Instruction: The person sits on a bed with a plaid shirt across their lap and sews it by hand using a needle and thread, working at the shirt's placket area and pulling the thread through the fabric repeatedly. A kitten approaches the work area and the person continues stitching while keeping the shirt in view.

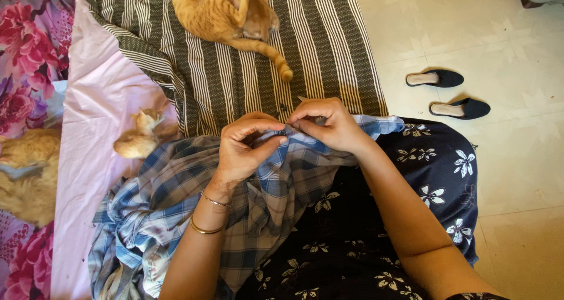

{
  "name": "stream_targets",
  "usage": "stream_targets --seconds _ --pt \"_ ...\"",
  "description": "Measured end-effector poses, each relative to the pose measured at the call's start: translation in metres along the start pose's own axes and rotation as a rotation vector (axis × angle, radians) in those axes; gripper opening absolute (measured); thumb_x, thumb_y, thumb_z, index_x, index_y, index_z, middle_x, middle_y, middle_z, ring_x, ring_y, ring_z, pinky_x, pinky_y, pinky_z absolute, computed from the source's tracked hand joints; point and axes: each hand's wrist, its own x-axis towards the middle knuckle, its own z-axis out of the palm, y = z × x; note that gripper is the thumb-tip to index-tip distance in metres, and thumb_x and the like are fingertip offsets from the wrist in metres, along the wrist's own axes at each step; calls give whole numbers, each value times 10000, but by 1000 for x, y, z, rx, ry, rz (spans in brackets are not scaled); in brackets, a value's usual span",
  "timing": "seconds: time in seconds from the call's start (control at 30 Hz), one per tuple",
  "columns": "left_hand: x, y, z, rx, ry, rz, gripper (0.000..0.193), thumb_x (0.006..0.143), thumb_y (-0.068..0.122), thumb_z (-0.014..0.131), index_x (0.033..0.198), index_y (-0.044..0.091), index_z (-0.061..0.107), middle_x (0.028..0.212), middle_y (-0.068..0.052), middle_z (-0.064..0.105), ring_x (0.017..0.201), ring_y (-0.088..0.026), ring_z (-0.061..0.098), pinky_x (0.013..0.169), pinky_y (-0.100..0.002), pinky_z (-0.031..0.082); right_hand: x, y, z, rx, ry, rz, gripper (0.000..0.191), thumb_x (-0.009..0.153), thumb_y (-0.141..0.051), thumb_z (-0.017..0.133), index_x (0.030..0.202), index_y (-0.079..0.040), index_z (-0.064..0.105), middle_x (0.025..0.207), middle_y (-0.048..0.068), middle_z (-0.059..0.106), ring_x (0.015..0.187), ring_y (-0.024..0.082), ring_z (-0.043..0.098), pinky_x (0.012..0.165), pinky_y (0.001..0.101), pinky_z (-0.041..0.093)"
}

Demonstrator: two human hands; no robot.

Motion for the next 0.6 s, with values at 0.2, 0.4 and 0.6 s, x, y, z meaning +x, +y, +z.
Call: stream_targets --seconds 0.2,0.4,0.6 --pt "0 0 -2 -24 19 23 293 870 -143 766 1113 20 747 1138 -68 690 1044 -133 697 939 -252 608 -2 0 4 8 17 38 163 940 84 666 1050 -12 739 963 54 730 849 108 676 729 231 531" --pt "0 -1 -3 -26 14 -4 291 864 -138 774 1109 18 750 1134 -68 693 1036 -125 697 921 -248 608 -3 4 11 -27 27 -39 166 935 72 667 1056 -22 731 991 56 746 884 122 698 781 249 554" --pt "-5 -1 -15 -26 4 2 307 849 -147 786 1107 17 759 1124 -75 703 1013 -128 688 888 -235 579 4 -8 22 -53 56 -95 158 933 53 667 1054 -22 735 968 66 747 856 142 708 744 259 554"
